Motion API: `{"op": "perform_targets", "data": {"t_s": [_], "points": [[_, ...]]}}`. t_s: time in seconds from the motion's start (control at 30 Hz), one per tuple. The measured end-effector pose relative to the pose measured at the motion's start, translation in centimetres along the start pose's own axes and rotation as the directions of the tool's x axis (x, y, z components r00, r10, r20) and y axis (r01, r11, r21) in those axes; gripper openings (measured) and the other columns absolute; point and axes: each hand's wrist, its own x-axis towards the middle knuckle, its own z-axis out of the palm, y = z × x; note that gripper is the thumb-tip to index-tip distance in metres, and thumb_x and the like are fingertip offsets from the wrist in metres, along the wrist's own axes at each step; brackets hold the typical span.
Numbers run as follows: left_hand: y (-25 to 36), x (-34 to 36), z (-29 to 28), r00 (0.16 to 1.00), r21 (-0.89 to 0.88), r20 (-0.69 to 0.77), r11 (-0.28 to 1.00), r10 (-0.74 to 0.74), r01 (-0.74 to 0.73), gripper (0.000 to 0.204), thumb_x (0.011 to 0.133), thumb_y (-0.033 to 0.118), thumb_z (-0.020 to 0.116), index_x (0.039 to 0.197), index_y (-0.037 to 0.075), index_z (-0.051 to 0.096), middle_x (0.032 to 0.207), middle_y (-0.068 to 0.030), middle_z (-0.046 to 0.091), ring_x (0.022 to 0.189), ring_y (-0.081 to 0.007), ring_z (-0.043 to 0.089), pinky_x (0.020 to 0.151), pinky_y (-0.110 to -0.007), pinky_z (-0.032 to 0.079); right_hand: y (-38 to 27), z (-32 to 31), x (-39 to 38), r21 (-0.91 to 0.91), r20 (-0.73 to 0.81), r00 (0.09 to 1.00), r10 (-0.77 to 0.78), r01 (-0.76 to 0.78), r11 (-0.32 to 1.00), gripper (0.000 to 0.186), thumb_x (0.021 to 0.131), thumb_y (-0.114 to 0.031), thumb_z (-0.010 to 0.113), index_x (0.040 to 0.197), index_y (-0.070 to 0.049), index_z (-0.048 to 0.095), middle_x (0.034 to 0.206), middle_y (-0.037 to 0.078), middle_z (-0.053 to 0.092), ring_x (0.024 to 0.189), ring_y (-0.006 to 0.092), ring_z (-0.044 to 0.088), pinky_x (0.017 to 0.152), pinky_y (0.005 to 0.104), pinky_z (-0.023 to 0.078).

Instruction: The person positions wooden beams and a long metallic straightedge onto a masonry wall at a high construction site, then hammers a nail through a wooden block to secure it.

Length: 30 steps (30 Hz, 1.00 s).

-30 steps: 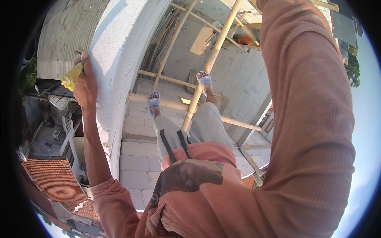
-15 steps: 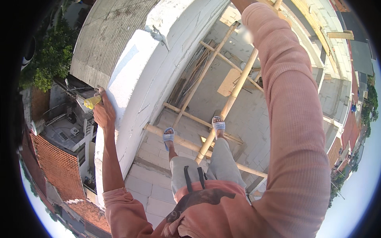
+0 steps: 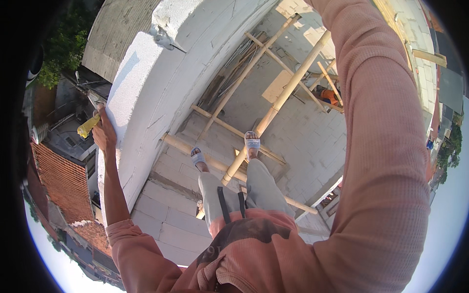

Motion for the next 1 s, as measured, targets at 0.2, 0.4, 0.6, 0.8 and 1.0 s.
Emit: {"op": "perform_targets", "data": {"t_s": [0.2, 0.4, 0.6, 0.8, 1.0], "points": [[-0.4, 0.0, -0.2, 0.999, -0.011, 0.025, 0.999, -0.036, 0.036, 0.070, 0.096, 0.066, 0.033, 0.121, 0.009, 0.066, 0.103, -0.0223, 0.070, 0.099, -0.0421, 0.066, 0.087, -0.048, 0.048, 0.9, -1.1, -1.2, -0.029, 0.032, 0.999, -0.031, 0.032, 0.999, 0.087, 0.074, -0.047, 0.078, 0.141, -0.008, 0.039, 0.134, 0.016, 0.053, 0.131, 0.0335, 0.048, 0.099, 0.0535, 0.047], [0.1, 0.2, -0.4, 0.997, 0.035, 0.052, 0.997, -0.065, 0.063, 0.072, 0.095, 0.068, 0.029, 0.133, 0.015, 0.059, 0.119, -0.0229, 0.066, 0.114, -0.0426, 0.060, 0.097, -0.048, 0.045, 2.2, -2.0, -2.8, -0.066, 0.066, 0.998, -0.001, 0.005, 0.998, 0.087, 0.074, -0.047, 0.079, 0.141, -0.008, 0.039, 0.135, 0.016, 0.053, 0.131, 0.0336, 0.047, 0.100, 0.0537, 0.047], [-1.6, 0.1, 0.3, 1.000, 0.012, -0.018, 1.000, -0.001, 0.002, 0.073, 0.094, 0.071, 0.030, 0.130, 0.015, 0.062, 0.108, -0.0224, 0.070, 0.105, -0.0429, 0.065, 0.093, -0.051, 0.047, 1.8, -2.7, -2.8, -0.111, 0.104, 0.995, 0.000, 0.012, 0.994, 0.088, 0.073, -0.047, 0.079, 0.141, -0.008, 0.039, 0.135, 0.016, 0.053, 0.132, 0.0336, 0.046, 0.100, 0.0538, 0.047], [-1.4, 0.4, 0.2, 0.999, 0.036, 0.017, 0.999, -0.036, 0.035, 0.073, 0.094, 0.071, 0.029, 0.131, 0.017, 0.062, 0.109, -0.0229, 0.070, 0.106, -0.0420, 0.065, 0.092, -0.049, 0.049, 2.3, -3.3, -2.4, -0.152, 0.121, 0.993, -0.002, 0.021, 0.988, 0.088, 0.073, -0.046, 0.079, 0.141, -0.008, 0.038, 0.135, 0.016, 0.053, 0.132, 0.0336, 0.046, 0.100, 0.0540, 0.047], [-1.2, 0.3, -0.2, 0.992, 0.061, 0.067, 0.993, -0.107, 0.103, 0.061, 0.097, 0.064, 0.031, 0.133, 0.024, 0.059, 0.126, -0.0166, 0.065, 0.116, -0.0394, 0.061, 0.098, -0.046, 0.046, 3.1, -3.4, -1.7, -0.165, 0.125, 0.992, -0.032, 0.053, 0.985, 0.088, 0.073, -0.046, 0.080, 0.141, -0.008, 0.038, 0.135, 0.015, 0.053, 0.133, 0.0336, 0.045, 0.100, 0.0542, 0.047]]}}
